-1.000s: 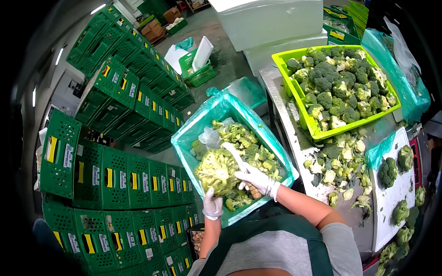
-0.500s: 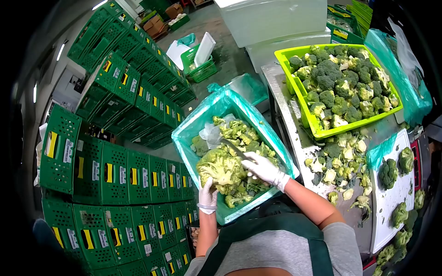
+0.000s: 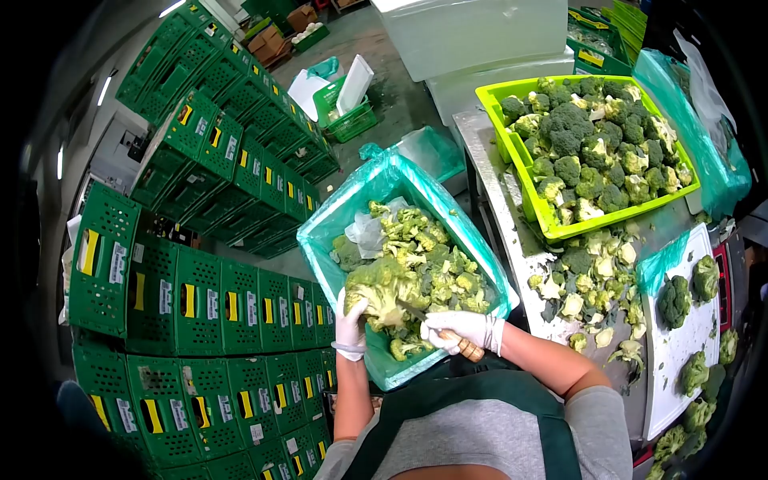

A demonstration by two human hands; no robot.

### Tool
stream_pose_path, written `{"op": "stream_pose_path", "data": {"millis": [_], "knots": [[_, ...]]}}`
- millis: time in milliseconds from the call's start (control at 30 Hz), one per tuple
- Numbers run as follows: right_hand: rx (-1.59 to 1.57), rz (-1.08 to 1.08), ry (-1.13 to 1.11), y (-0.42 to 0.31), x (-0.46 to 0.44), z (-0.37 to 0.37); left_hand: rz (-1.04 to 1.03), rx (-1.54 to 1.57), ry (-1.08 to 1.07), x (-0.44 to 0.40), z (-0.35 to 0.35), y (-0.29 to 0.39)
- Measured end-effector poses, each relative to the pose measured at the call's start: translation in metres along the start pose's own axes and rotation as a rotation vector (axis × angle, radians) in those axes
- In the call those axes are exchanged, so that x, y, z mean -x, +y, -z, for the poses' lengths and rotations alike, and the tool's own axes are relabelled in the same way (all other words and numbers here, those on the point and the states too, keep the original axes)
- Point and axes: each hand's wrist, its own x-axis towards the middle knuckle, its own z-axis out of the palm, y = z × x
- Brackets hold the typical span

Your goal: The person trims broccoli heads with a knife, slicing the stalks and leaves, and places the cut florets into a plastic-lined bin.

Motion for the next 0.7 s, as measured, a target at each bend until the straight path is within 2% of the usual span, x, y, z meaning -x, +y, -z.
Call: {"op": "stream_pose_path", "data": {"millis": [67, 133, 167, 200, 233, 267, 300, 333, 400, 467, 500, 533, 600, 667, 700], "knots": [[-0.013, -0.059, -0.01, 0.01, 0.001, 0.0, -0.034, -0.069, -0.033, -0.007, 0.005, 0.006], [-0.067, -0.034, -0.05, 0.01, 0.0, 0.002, -0.035, -0.118, 0.017, -0.007, 0.002, 0.005], [-0.072, -0.057, 0.027, 0.009, 0.002, -0.001, -0.084, -0.179, 0.064, -0.008, -0.001, 0.004], [-0.027, -0.13, -0.024, 0.005, 0.008, -0.006, -0.133, -0.24, 0.11, -0.01, -0.002, 0.004], [0.131, -0.101, -0.203, 0.001, 0.015, -0.018, -0.422, -0.654, 0.235, -0.02, 0.006, -0.004], [0.295, -0.073, -0.379, -0.006, 0.023, -0.028, -0.598, -0.911, 0.316, -0.029, 0.016, -0.008], [0.392, 0.0, -0.386, -0.011, 0.028, -0.035, -0.54, -0.835, 0.361, -0.03, 0.029, -0.01], [0.373, -0.029, -0.241, -0.019, 0.032, -0.04, -0.497, -0.758, 0.391, -0.034, 0.039, -0.006], [0.341, 0.225, 0.01, -0.013, 0.015, 0.001, -0.272, -0.122, 0.305, -0.028, 0.045, 0.006], [0.351, 0.257, 0.447, -0.016, 0.007, 0.01, -0.056, 0.143, 0.276, -0.013, 0.04, 0.018], [0.393, 0.279, 0.476, -0.014, 0.005, 0.009, -0.038, 0.421, 0.171, -0.021, 0.058, -0.003], [0.435, 0.304, 0.508, -0.014, 0.003, 0.008, 0.043, 0.484, 0.199, -0.016, 0.053, -0.004], [0.439, 0.262, 0.49, -0.014, -0.001, -0.002, 0.075, 0.534, -0.03, -0.013, 0.048, -0.008], [0.382, 0.236, 0.484, -0.015, -0.008, -0.007, 0.048, 0.438, 0.013, -0.008, 0.034, -0.015], [0.344, 0.255, 0.47, -0.015, -0.012, -0.008, 0.095, 0.552, 0.042, -0.005, 0.028, -0.017]]}}
